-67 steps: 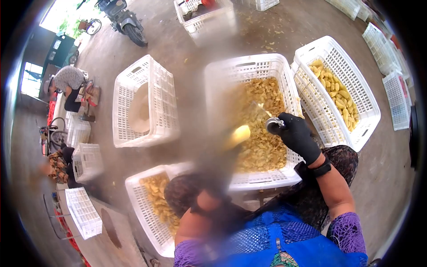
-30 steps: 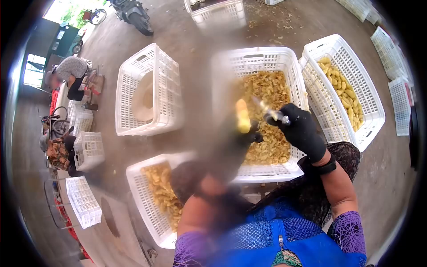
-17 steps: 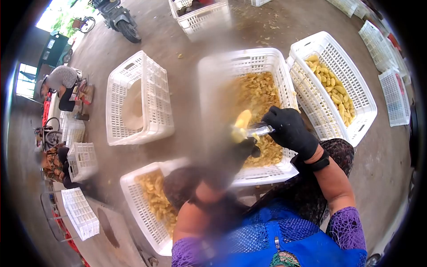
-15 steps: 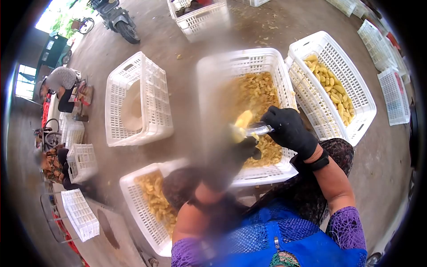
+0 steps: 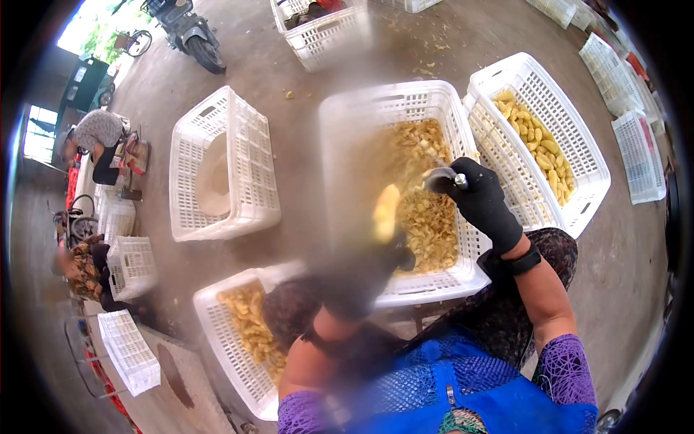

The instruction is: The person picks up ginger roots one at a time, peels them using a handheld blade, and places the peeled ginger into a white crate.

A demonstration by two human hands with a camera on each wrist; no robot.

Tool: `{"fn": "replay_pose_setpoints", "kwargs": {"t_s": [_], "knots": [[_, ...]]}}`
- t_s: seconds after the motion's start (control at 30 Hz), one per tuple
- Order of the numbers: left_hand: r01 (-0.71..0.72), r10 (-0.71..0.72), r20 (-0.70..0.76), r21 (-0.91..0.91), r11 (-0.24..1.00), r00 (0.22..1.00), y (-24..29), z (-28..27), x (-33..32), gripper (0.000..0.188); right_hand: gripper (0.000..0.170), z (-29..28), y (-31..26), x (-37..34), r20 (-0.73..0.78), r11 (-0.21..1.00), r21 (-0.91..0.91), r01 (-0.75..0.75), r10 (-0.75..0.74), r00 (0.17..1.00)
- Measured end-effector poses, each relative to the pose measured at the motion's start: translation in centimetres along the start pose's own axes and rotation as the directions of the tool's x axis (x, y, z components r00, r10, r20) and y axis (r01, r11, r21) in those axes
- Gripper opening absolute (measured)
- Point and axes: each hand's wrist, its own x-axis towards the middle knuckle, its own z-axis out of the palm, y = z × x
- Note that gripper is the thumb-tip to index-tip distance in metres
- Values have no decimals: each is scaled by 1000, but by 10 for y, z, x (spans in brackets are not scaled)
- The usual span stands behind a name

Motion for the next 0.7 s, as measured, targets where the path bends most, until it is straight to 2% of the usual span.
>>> {"fn": "replay_pose_setpoints", "kwargs": {"t_s": [0.03, 0.07, 0.1, 0.13, 0.17, 0.23, 0.27, 0.3, 0.37, 0.4, 0.43, 0.47, 0.5, 0.53, 0.57, 0.6, 0.63, 0.67, 0.7], "knots": [[29, -30, -31, -52, 998, 999, -1, 2, 0, 27, 20, -3, -7, 2, 13, 1000, -5, 7, -7, 1000], [32, -35, -36, -64, 997, 999, -4, 4, 1, 27, 21, -11, -23, 4, 149, 920, 287, -268, 233, 961], [0, 0, -3, -94, 996, 1000, -8, 5, 2, 31, 21, -17, -34, 6, 334, 685, 503, -528, 410, 849], [-34, 38, 34, -121, 992, 999, -9, 5, 4, 34, 22, -22, -36, 9, 335, 698, 553, -456, 315, 888], [-35, 40, 39, -123, 992, 998, -6, 7, 4, 34, 22, -26, -40, 11, 332, 698, 552, -457, 319, 888], [105, -102, 27, -101, 989, 994, 0, 11, 3, 29, 22, -31, -49, 16, 369, 636, 624, -454, 273, 888], [103, -100, 32, -102, 989, 994, -1, 14, 2, 29, 22, -30, -52, 19, 278, 722, 641, -261, 99, 956], [138, -134, 37, -177, 974, 990, -6, 18, 0, 29, 22, -30, -54, 19, 273, 725, 638, -260, 103, 956], [174, -166, 51, -253, 952, 985, -12, 24, 1, 29, 22, -28, -53, 18, 538, 504, 627, -594, 271, 798], [147, -137, 63, -213, 966, 989, -15, 24, 1, 30, 22, -26, -43, 17, 400, 746, 591, -308, 61, 915], [120, -109, 74, -173, 977, 991, -18, 24, 0, 30, 22, -24, -42, 15, 401, 744, 591, -311, 63, 914], [121, -110, 74, -172, 978, 991, -24, 24, 0, 30, 21, -23, -42, 14, 440, 583, 663, -470, 204, 875], [184, -171, 72, -240, 953, 983, -32, 25, 0, 30, 20, -22, -42, 14, 492, 386, 710, -589, 327, 807], [242, -230, 76, -308, 920, 970, -35, 25, 1, 30, 20, -17, -38, 12, 489, 387, 712, -586, 326, 809], [240, -229, 75, -309, 920, 971, -37, 25, 2, 30, 18, -11, -32, 11, 285, 692, 637, -340, 198, 938], [166, -156, 71, -177, 970, 985, -39, 24, 2, 29, 16, -9, -28, 11, 115, 890, 454, -46, -8, 993], [88, -84, 79, -39, 995, 993, -38, 22, 2, 28, 16, -12, -26, 14, 116, 889, 455, -45, -9, 993], [88, -84, 80, -37, 995, 993, -36, 20, 1, 28, 16, -16, -21, 17, 130, 858, 452, -243, 206, 970], [30, -29, 70, -14, 999, 997, -33, 16, -1, 27, 16, -21, -17, 21, 140, 785, 447, -429, 413, 900]]}}
